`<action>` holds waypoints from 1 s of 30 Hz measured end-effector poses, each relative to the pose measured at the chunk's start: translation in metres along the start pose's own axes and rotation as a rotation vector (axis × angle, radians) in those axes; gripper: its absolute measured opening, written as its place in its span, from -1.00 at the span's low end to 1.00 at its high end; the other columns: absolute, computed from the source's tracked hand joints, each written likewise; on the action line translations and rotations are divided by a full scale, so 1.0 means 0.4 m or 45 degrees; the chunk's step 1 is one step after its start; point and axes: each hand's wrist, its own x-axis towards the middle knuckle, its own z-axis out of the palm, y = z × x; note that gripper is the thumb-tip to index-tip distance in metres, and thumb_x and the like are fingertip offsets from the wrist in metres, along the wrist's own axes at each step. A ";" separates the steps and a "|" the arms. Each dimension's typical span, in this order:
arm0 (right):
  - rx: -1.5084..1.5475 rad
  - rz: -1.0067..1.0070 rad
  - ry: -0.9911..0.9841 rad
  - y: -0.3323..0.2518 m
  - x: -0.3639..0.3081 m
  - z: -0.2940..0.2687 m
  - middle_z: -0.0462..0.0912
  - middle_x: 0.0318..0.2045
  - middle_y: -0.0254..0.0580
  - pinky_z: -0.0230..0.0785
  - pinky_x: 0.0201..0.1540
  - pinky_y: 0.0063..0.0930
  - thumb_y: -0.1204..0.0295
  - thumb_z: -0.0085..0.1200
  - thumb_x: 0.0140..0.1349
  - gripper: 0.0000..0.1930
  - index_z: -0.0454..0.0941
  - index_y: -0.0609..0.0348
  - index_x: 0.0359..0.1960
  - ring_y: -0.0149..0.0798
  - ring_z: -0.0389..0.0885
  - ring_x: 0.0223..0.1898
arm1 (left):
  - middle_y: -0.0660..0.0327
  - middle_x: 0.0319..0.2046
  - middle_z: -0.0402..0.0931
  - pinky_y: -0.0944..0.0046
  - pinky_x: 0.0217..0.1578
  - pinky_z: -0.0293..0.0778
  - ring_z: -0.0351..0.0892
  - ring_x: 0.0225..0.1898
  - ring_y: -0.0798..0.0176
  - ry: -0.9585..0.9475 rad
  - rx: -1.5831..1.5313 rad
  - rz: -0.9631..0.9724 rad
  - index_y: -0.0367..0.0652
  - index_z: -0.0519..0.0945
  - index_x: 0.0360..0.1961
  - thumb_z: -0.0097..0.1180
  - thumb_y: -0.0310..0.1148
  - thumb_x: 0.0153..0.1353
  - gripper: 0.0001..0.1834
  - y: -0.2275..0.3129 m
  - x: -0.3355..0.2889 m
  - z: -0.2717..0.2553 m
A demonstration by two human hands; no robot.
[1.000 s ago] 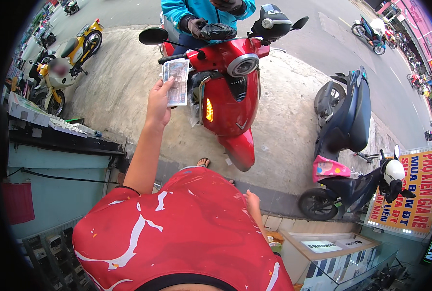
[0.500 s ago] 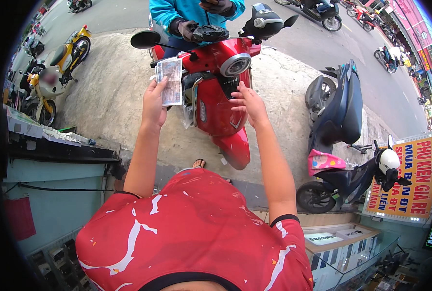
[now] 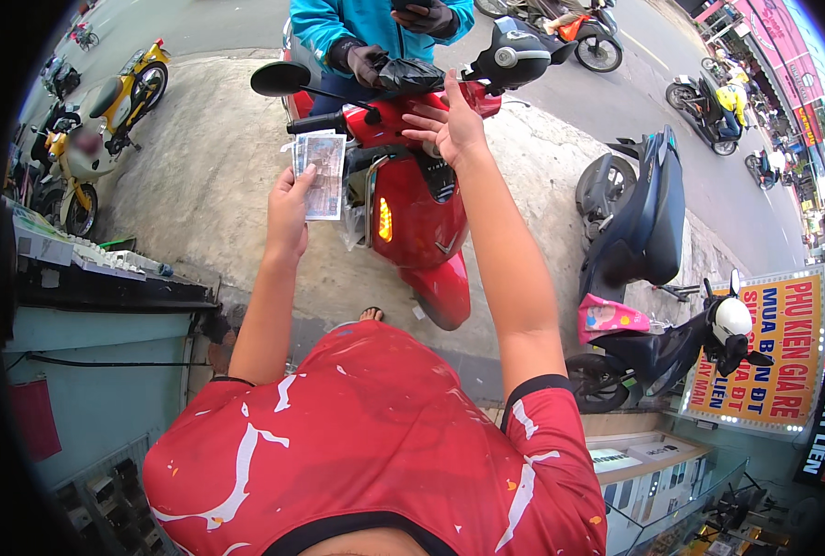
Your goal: The person retrieves a phone battery from a drawer, exchanges it with a delivery rider, then unpacks the battery and installs it into a disassembled smartphone. The person aligns and presses the battery into place inside the phone chassis.
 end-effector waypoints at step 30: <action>0.248 -0.311 0.204 0.034 -0.119 -0.091 0.73 -0.07 0.06 0.89 -0.31 -0.09 0.54 0.11 0.40 -0.68 0.47 0.42 0.14 -0.02 0.84 -0.20 | 0.20 -0.07 0.77 0.30 -0.14 0.71 0.79 -0.18 0.39 -0.168 -0.100 0.047 -0.23 0.66 0.07 0.18 -0.38 0.57 -0.82 -0.031 0.219 0.145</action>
